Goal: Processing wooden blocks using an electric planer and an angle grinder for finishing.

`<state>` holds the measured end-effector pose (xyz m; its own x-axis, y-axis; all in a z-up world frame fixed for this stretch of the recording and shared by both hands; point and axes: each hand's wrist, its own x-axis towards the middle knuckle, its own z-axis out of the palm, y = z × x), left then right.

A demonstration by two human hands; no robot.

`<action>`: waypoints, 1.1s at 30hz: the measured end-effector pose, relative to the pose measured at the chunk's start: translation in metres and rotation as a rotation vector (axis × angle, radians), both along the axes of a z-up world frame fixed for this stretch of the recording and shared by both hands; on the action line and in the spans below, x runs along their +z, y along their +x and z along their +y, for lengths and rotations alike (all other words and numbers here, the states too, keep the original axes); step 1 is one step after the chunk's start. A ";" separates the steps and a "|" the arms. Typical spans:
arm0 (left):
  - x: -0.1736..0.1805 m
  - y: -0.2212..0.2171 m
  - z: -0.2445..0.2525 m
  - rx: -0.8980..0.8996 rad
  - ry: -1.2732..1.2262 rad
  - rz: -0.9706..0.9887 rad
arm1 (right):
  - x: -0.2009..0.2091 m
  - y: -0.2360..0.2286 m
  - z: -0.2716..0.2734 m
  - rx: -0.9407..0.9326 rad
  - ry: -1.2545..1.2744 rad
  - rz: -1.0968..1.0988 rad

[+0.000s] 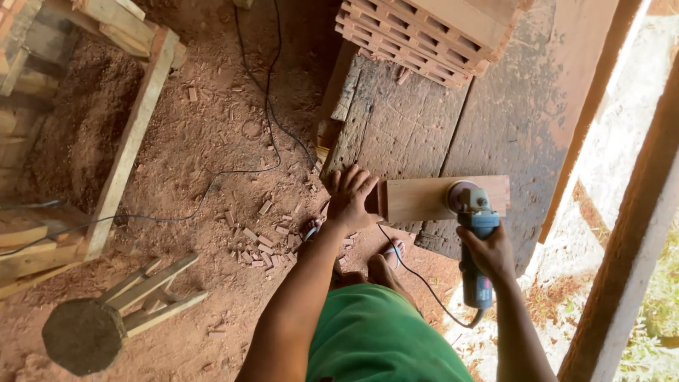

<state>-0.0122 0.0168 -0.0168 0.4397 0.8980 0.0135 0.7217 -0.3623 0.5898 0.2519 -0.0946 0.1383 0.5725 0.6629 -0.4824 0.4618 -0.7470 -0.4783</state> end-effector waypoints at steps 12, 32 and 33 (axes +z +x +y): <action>-0.010 0.004 -0.003 0.069 -0.019 -0.128 | -0.014 -0.062 0.036 0.158 -0.048 0.077; -0.020 0.005 -0.005 0.114 0.030 -0.143 | -0.001 -0.065 0.045 0.232 -0.185 0.053; -0.019 0.005 -0.005 0.116 0.042 -0.150 | 0.001 -0.060 0.044 0.217 -0.176 0.061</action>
